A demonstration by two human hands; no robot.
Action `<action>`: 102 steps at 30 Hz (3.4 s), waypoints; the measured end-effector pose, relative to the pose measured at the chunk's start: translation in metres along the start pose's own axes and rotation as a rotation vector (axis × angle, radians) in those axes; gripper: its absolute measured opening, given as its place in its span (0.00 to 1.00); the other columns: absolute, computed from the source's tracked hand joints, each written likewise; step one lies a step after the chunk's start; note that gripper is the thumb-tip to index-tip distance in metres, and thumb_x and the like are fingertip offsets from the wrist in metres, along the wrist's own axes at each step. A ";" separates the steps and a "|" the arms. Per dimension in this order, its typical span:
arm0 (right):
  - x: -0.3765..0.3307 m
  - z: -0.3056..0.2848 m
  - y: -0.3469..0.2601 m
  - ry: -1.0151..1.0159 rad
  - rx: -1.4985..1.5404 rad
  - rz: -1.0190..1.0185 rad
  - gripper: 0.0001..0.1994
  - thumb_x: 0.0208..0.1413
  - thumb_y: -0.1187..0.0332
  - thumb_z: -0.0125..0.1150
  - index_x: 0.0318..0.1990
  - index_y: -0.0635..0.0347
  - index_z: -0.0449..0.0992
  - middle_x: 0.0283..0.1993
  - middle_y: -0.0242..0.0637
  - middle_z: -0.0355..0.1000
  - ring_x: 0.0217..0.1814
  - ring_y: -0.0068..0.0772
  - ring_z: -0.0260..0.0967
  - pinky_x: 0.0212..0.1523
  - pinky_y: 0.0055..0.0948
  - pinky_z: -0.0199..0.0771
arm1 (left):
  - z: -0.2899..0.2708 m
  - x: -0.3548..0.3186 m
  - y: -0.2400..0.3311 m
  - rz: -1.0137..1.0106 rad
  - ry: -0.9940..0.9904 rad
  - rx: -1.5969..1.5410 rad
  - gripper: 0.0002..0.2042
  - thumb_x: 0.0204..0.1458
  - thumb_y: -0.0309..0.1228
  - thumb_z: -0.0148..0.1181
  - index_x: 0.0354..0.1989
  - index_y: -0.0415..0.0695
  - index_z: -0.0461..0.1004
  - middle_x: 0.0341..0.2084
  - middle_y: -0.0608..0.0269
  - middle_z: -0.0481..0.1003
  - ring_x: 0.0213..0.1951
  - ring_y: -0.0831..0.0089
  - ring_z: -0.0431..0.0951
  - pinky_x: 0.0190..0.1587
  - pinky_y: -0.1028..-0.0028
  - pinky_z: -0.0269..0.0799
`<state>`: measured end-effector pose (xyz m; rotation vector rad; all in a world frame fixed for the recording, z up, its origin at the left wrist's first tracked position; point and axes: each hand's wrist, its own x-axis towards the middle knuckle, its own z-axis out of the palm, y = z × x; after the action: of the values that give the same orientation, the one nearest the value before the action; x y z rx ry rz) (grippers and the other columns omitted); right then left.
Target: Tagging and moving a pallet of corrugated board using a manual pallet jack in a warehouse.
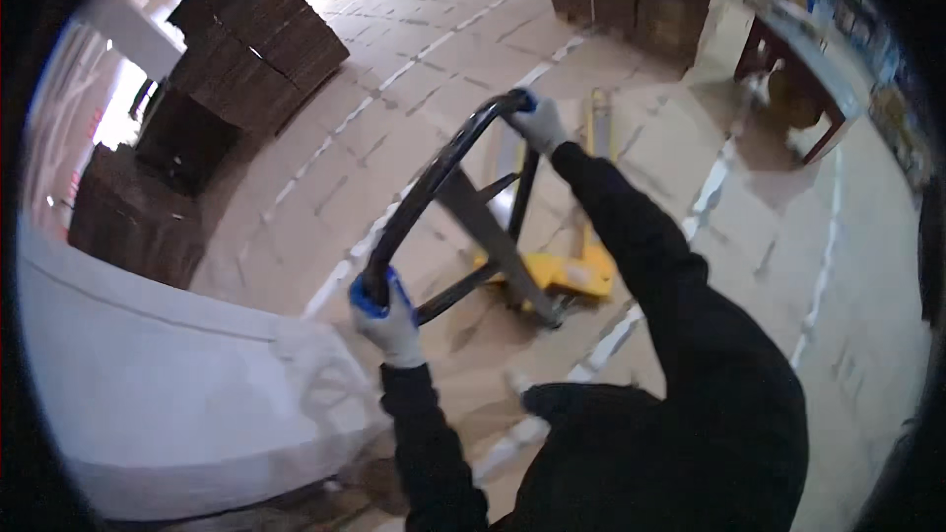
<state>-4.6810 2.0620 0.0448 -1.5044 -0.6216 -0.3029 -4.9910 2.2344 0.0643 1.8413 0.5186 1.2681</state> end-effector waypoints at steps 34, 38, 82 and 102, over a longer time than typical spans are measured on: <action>0.239 0.130 0.197 0.531 -0.231 0.132 0.07 0.50 0.69 0.59 0.34 0.64 0.76 0.26 0.32 0.72 0.22 0.19 0.68 0.23 0.20 0.71 | 0.226 0.424 -0.260 0.095 -0.575 -0.387 0.14 0.39 0.29 0.67 0.34 0.40 0.72 0.20 0.59 0.74 0.21 0.66 0.75 0.26 0.72 0.70; 0.283 0.152 0.216 0.527 -0.138 0.085 0.07 0.51 0.72 0.57 0.36 0.64 0.75 0.30 0.34 0.73 0.26 0.20 0.69 0.26 0.20 0.71 | 0.251 0.451 -0.278 0.109 -0.604 -0.467 0.15 0.39 0.28 0.67 0.36 0.39 0.71 0.23 0.56 0.75 0.23 0.63 0.77 0.28 0.71 0.71; 0.499 0.347 0.314 1.348 -0.437 0.112 0.15 0.52 0.63 0.62 0.41 0.64 0.72 0.34 0.31 0.72 0.31 0.21 0.69 0.36 0.22 0.72 | 0.801 0.804 -0.425 -0.058 -1.347 -0.862 0.09 0.42 0.18 0.56 0.35 0.37 0.73 0.25 0.62 0.75 0.29 0.78 0.75 0.36 0.78 0.71; 0.495 0.216 0.363 1.388 -0.473 -0.001 0.13 0.53 0.73 0.60 0.44 0.69 0.69 0.39 0.38 0.70 0.35 0.25 0.69 0.37 0.23 0.72 | 0.932 0.709 -0.336 -0.042 -1.322 -1.032 0.12 0.45 0.18 0.57 0.40 0.36 0.69 0.27 0.61 0.73 0.20 0.80 0.70 0.21 0.82 0.68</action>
<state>-4.1212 2.3916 0.0074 -1.3301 0.6005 -1.3923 -3.8192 2.5692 0.0503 1.2994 -0.7026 -0.0123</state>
